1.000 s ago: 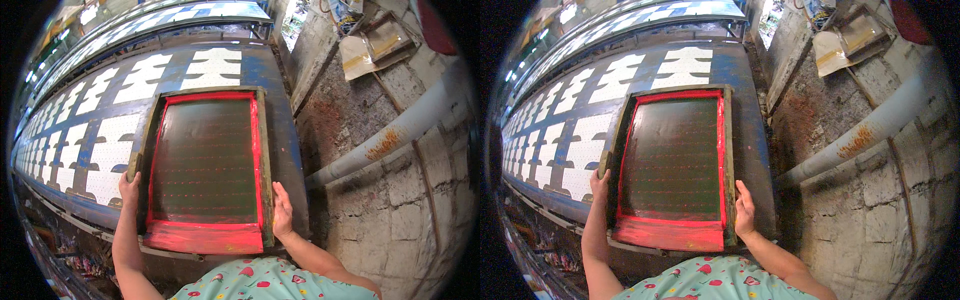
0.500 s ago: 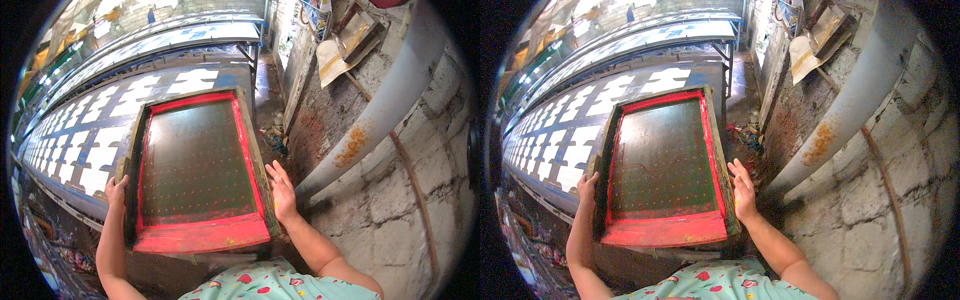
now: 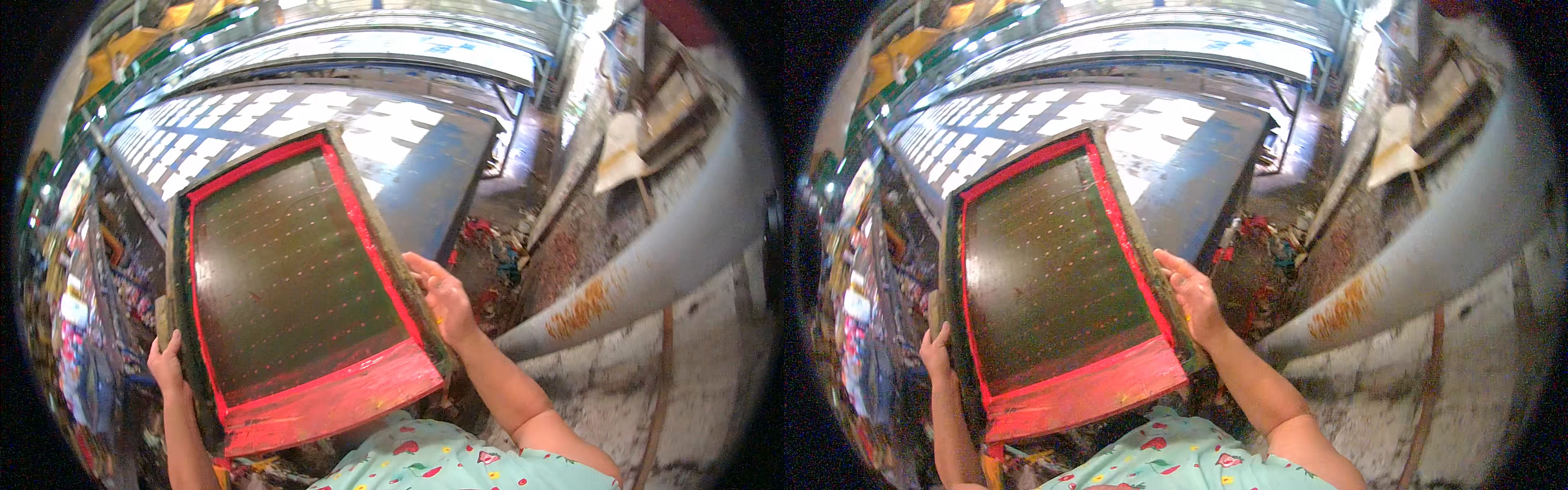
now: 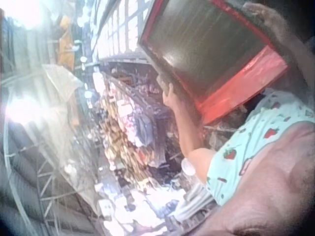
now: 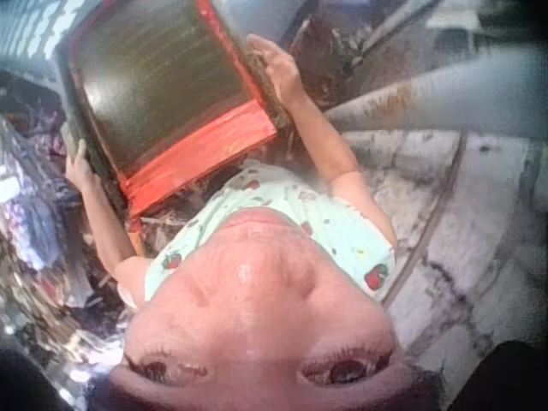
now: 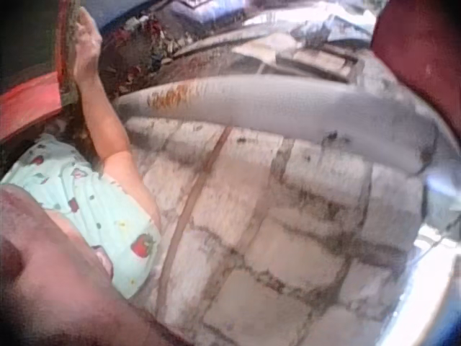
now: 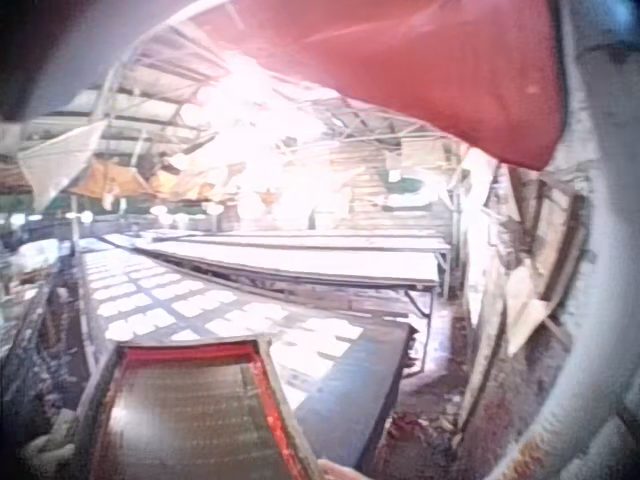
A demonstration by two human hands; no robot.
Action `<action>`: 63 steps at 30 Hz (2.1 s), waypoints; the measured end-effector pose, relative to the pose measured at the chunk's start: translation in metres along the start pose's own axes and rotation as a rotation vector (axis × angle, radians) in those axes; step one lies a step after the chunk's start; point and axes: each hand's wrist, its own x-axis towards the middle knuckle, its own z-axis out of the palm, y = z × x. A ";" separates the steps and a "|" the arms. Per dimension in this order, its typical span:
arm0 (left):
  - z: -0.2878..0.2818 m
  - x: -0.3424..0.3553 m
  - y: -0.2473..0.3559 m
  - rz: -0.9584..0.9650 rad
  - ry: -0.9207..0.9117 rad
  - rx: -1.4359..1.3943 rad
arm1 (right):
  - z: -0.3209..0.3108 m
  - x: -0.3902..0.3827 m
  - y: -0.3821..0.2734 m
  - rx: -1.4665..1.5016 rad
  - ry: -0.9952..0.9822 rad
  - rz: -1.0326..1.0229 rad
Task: The person repeatedly places a red-framed screen onto a patterned surface, uses a squeegee to spread red ink across the screen, then lifts and repositions the screen multiple times. The process is repeated continuously throughout the clip.
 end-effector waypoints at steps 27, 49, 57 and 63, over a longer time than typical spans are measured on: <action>0.081 -0.158 0.010 -0.268 0.803 -0.022 | -0.046 0.345 0.045 0.019 -0.622 0.387; 0.335 -0.064 0.024 -0.299 0.616 -0.171 | -0.207 0.470 -0.089 -0.091 -0.507 0.337; 0.450 -0.049 0.076 -0.258 0.530 -0.136 | -0.312 0.488 -0.156 -0.059 -0.417 0.275; 0.587 -0.087 0.117 -0.191 0.495 -0.201 | -0.439 0.531 -0.226 -0.105 -0.445 0.181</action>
